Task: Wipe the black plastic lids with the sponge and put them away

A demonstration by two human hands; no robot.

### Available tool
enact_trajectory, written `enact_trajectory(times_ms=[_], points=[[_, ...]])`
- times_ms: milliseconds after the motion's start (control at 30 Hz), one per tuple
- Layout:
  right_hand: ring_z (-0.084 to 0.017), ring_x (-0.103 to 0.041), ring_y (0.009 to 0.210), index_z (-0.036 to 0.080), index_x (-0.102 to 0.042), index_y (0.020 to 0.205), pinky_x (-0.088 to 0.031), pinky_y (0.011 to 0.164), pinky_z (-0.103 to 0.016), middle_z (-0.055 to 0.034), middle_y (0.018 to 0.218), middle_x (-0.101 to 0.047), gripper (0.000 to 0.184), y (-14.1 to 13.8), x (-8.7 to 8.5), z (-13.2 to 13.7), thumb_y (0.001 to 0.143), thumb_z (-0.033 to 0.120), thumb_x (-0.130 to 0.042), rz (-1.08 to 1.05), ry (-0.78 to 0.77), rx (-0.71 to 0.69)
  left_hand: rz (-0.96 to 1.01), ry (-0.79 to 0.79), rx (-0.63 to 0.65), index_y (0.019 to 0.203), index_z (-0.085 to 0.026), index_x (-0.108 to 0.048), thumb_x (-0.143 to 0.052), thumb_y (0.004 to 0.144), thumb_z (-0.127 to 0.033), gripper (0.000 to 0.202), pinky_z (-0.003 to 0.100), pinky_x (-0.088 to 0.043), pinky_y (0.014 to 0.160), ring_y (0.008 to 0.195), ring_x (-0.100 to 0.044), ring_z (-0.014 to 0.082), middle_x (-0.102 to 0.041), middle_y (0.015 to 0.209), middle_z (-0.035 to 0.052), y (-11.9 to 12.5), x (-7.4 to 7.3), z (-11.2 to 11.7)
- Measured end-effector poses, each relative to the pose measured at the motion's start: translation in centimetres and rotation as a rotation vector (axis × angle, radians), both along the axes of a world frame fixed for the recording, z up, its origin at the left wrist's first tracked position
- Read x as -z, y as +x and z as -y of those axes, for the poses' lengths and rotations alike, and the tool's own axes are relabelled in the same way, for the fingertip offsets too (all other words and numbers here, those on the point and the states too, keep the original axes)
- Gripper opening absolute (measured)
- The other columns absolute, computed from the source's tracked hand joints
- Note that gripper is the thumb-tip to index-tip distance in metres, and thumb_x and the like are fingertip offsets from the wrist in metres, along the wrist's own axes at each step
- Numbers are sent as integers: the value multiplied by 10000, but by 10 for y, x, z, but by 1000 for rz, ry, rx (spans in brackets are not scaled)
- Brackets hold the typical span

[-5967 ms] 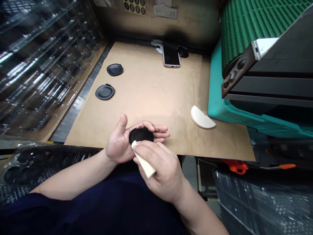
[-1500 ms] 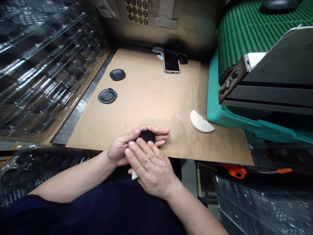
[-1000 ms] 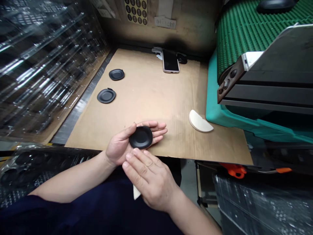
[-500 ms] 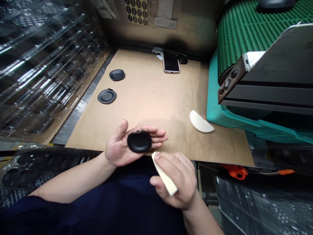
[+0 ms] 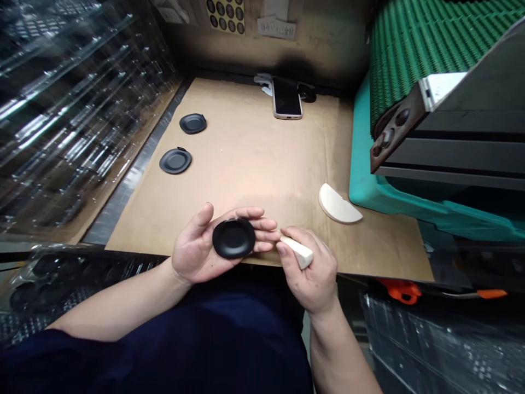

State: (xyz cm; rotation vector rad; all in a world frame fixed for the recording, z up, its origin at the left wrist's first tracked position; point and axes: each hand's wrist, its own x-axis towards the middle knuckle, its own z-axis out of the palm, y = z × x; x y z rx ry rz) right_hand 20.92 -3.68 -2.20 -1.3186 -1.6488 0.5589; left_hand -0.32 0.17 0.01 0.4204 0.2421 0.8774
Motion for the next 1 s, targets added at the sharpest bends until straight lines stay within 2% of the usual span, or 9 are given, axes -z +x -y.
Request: enact_trajectory(times_ms=[67, 133, 200, 267, 400, 500, 667, 800, 1000], points=[[-201, -713, 981, 243, -701, 1156, -562, 880, -358, -44, 1090, -752, 217, 0, -2, 0, 940, 233, -674, -6, -20, -3, -12, -1, -4, 1342, -77, -588, -435, 1005, -526, 581, 544, -422, 1139, 1326, -581, 401, -630, 1367, 243, 0, 0, 1], [-201, -713, 976, 241, -704, 1153, -561, 870, -359, -45, 1087, -751, 215, 1, -3, 0, 940, 234, -674, -14, -32, -12, -42, 19, -5, 1357, -98, -574, -558, 962, -322, 455, 529, -429, 1146, 1327, -586, 383, -629, 1379, 220, 0, 1, 2], [-209, -711, 981, 237, -706, 1160, -561, 873, -373, -53, 1093, -750, 222, 1, -3, 0, 941, 234, -671, -23, -41, -26, -75, 41, -3, 1351, -121, -576, -582, 898, -124, 453, 526, -423, 1161, 1321, -598, 359, -637, 1377, 191, -1, 1, 4], [-220, -710, 992, 232, -706, 1175, -563, 883, -391, -61, 1103, -750, 236, 1, -2, 0, 942, 234, -668, -35, -48, -37, -102, 44, -5, 1319, -130, -594, -555, 882, -43, 448, 531, -423, 1167, 1314, -608, 347, -646, 1365, 176, -1, 1, 5], [-218, -715, 977, 236, -703, 1168, -571, 872, -383, -54, 1094, -752, 234, 1, -1, 0, 936, 227, -672, -16, -26, -31, -140, 17, -15, 1211, -127, -645, -503, 953, -70, 300, 561, -440, 1147, 1280, -634, 342, -677, 1303, 170, -1, 0, 6], [-210, -721, 941, 240, -697, 1157, -578, 840, -366, -45, 1065, -754, 219, 1, -2, 0, 939, 243, -671, 12, -8, -19, -134, 2, 2, 1185, -131, -665, -504, 996, -181, 253, 563, -476, 1106, 1256, -646, 338, -695, 1249, 168, 0, 0, 4], [-215, -718, 958, 237, -699, 1153, -579, 847, -374, -50, 1070, -754, 215, 0, -2, -1, 941, 249, -672, -3, -23, -19, -68, 12, 25, 1202, -127, -675, -407, 1022, -468, 469, 511, -560, 955, 1231, -635, 367, -677, 1236, 190, 0, 3, 1], [-212, -715, 962, 234, -697, 1162, -573, 856, -376, -53, 1072, -750, 222, 0, -2, -2, 943, 239, -665, -6, -21, -34, -90, 44, 9, 1241, -143, -668, -410, 982, -378, 435, 456, -556, 916, 1188, -640, 338, -629, 1315, 187, -1, 6, 1], [-203, -717, 934, 227, -697, 1143, -564, 832, -350, -54, 1055, -750, 207, 0, -3, -3, 938, 235, -667, 26, 29, -36, -172, 142, -23, 1335, -202, -604, -652, 908, -399, 473, 396, -528, 970, 1112, -643, 260, -578, 1305, 131, -3, 9, 5]])
